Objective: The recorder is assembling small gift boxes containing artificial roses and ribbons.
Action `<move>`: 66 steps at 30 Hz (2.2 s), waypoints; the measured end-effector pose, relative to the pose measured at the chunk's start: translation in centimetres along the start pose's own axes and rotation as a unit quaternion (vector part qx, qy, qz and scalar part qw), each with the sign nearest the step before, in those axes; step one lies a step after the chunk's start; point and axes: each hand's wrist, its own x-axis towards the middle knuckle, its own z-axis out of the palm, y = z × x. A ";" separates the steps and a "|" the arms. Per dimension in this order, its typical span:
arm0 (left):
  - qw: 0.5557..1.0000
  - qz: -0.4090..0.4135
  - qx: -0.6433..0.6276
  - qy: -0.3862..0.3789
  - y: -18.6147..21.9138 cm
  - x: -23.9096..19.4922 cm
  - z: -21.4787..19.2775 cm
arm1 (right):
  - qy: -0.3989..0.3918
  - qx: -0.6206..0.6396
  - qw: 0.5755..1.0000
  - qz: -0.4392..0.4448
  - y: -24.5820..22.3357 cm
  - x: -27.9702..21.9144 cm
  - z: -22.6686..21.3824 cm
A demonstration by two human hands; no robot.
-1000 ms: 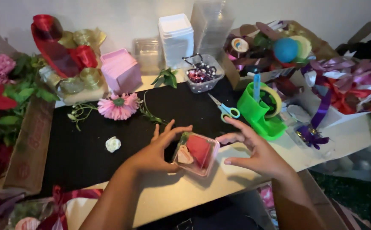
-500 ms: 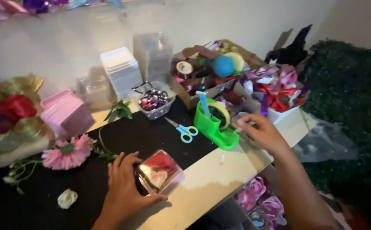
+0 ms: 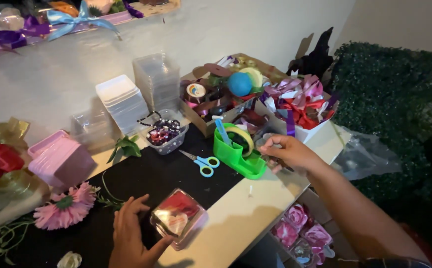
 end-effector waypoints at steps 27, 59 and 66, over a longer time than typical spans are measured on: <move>1.000 -0.004 -0.009 -0.012 0.2 -0.1 0.4 | 0.084 0.156 0.957 -0.231 7.0 -2.1 1.9; 0.998 -0.053 -0.006 -0.035 1.7 0.2 -0.3 | 0.028 0.079 0.989 -0.122 -3.3 -1.8 0.8; 0.998 -0.059 -0.010 -0.032 1.6 0.2 -0.2 | 0.046 0.167 0.978 -0.118 -1.6 -4.3 0.8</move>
